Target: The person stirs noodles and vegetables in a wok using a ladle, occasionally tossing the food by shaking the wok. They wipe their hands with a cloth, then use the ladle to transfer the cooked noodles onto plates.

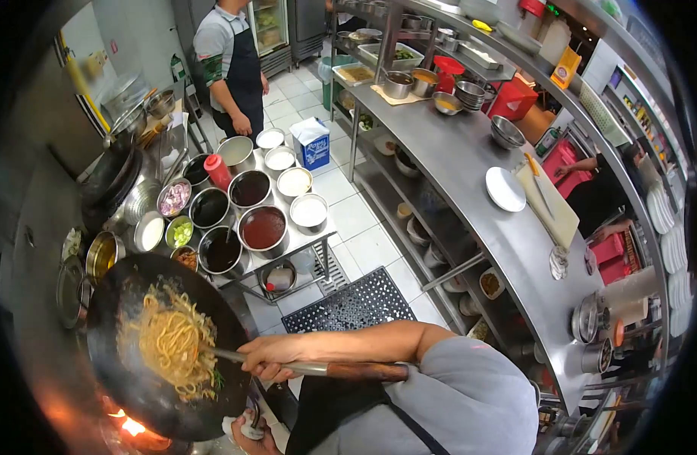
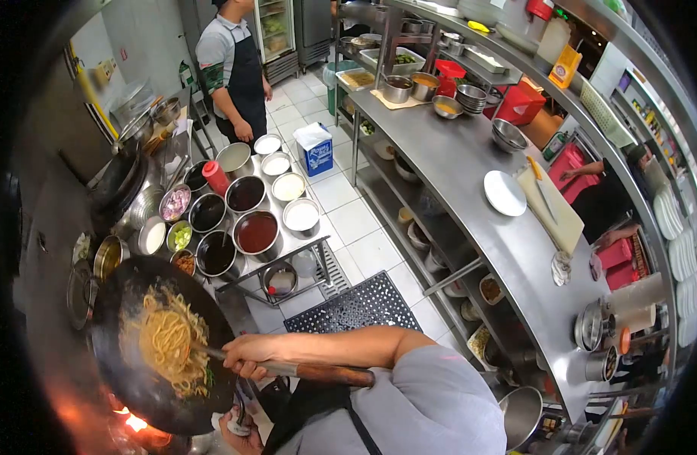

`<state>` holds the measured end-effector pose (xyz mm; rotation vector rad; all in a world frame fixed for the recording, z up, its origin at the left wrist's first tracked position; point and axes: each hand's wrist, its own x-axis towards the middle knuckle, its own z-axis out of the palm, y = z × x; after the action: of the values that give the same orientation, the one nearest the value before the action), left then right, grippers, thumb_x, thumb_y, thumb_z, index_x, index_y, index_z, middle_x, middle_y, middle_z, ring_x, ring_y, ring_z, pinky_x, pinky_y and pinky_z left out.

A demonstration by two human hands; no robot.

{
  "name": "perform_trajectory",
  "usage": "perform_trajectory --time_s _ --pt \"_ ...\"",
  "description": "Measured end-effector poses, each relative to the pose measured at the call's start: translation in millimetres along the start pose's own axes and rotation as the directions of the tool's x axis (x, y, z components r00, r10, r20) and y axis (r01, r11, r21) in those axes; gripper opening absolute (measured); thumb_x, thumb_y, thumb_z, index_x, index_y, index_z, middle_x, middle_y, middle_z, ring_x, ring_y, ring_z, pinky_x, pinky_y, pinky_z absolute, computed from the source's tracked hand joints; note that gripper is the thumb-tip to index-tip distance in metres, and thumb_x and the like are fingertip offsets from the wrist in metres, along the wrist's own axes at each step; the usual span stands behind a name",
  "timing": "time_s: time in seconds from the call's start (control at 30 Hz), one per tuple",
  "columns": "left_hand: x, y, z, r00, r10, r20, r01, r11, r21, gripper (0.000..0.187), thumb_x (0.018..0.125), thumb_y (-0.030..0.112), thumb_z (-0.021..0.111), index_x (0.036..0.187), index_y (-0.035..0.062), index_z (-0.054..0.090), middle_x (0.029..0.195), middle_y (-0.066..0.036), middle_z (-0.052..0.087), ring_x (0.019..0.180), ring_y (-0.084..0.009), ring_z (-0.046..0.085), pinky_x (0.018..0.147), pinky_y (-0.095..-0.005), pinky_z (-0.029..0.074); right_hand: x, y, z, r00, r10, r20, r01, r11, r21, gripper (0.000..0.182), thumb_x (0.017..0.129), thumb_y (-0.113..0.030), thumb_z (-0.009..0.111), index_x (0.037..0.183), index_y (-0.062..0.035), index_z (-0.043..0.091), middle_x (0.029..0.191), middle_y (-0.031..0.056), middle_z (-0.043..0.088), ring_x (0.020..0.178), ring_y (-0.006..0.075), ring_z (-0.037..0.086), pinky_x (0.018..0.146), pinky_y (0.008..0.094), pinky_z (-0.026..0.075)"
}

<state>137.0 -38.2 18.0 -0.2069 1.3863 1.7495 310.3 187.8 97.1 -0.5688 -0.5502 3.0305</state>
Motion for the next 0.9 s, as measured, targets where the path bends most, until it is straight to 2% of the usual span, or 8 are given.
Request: perform_trajectory --time_s 0.2,0.27,0.4,0.53,0.67,0.73,0.83,0.9 --pt "-29.6 -28.3 93.0 0.988 -0.055 0.146 0.058 0.998 -0.016 0.016 0.074 0.009 0.064 0.083 0.0032 0.053 0.081 -0.017 0.064 0.065 -0.0249 0.062 0.052 -0.0328 0.050 -119.5 -7.8 -22.5 0.959 -0.275 -0.077 0.275 0.961 0.000 0.012 0.094 -0.007 0.051 0.100 -0.0105 0.041 0.068 -0.0016 0.038 0.040 0.0019 0.033 0.028 0.0202 0.029" --pt "-15.7 -39.5 98.3 0.907 -0.282 0.314 0.269 0.959 0.085 0.017 0.075 0.010 0.066 0.082 0.0032 0.052 0.077 -0.016 0.062 0.063 -0.0239 0.060 0.051 -0.0309 0.049 -159.0 -3.4 -30.1 0.913 -0.388 -0.122 0.384 0.922 -0.058 0.012 0.094 -0.007 0.052 0.099 -0.0104 0.042 0.069 -0.0015 0.039 0.041 0.0019 0.033 0.029 0.0203 0.029" --pt "-56.3 -65.4 164.4 0.787 -0.431 0.441 0.365 0.902 0.230 0.024 0.076 0.011 0.063 0.095 0.0002 0.055 0.078 -0.014 0.057 0.060 -0.0207 0.055 0.045 -0.0259 0.045 -232.6 6.9 -51.4 0.813 -0.526 -0.249 0.522 0.848 -0.088 0.011 0.093 -0.007 0.052 0.095 -0.0111 0.041 0.072 -0.0016 0.040 0.041 0.0016 0.034 0.030 0.0205 0.030" --pt "-69.6 -112.4 208.6 0.732 -0.513 0.450 0.372 0.853 0.366 0.032 0.075 0.011 0.063 0.104 -0.0007 0.054 0.078 -0.013 0.058 0.058 -0.0189 0.054 0.044 -0.0276 0.043 -306.0 18.6 -63.1 0.710 -0.601 -0.368 0.606 0.787 -0.117 0.012 0.094 -0.008 0.053 0.097 -0.0101 0.041 0.073 -0.0032 0.040 0.042 0.0015 0.036 0.031 0.0209 0.032" --pt "-76.8 -145.2 247.2 0.518 -0.736 0.436 0.490 0.673 0.554 0.015 0.074 0.012 0.064 0.082 0.0074 0.052 0.072 -0.011 0.060 0.049 -0.0166 0.050 0.040 -0.0267 0.038 -362.3 33.0 -69.5 0.593 -0.627 -0.505 0.693 0.717 -0.076 0.015 0.094 -0.006 0.053 0.090 -0.0115 0.040 0.069 -0.0029 0.038 0.042 0.0022 0.034 0.031 0.0219 0.030" --pt "-67.2 -162.5 258.5 0.540 -0.732 0.416 0.441 0.667 0.600 0.015 0.074 0.013 0.064 0.081 0.0060 0.053 0.072 -0.011 0.060 0.048 -0.0169 0.049 0.040 -0.0276 0.039 -383.3 37.8 -74.3 0.555 -0.624 -0.550 0.740 0.672 -0.015 0.015 0.094 -0.004 0.052 0.091 -0.0114 0.040 0.070 -0.0025 0.039 0.042 0.0020 0.035 0.030 0.0219 0.030" --pt "-43.4 -183.6 279.6 0.285 -0.864 0.415 0.411 0.502 0.761 0.021 0.076 0.015 0.064 0.088 -0.0016 0.059 0.073 -0.013 0.061 0.058 -0.0199 0.058 0.047 -0.0296 0.044 -407.6 40.7 -73.4 0.488 -0.600 -0.634 0.790 0.612 0.029 0.015 0.095 -0.002 0.050 0.107 -0.0085 0.043 0.071 -0.0020 0.040 0.042 0.0010 0.035 0.029 0.0196 0.030" --pt "-46.5 -200.1 303.7 0.318 -0.859 0.402 0.395 0.506 0.767 0.020 0.077 0.014 0.064 0.089 -0.0012 0.059 0.076 -0.013 0.062 0.062 -0.0201 0.059 0.048 -0.0299 0.045 -419.9 42.8 -77.4 0.439 -0.596 -0.672 0.829 0.557 0.048 0.028 0.096 -0.002 0.048 0.124 -0.0050 0.046 0.072 -0.0022 0.040 0.042 0.0003 0.034 0.029 0.0180 0.031"
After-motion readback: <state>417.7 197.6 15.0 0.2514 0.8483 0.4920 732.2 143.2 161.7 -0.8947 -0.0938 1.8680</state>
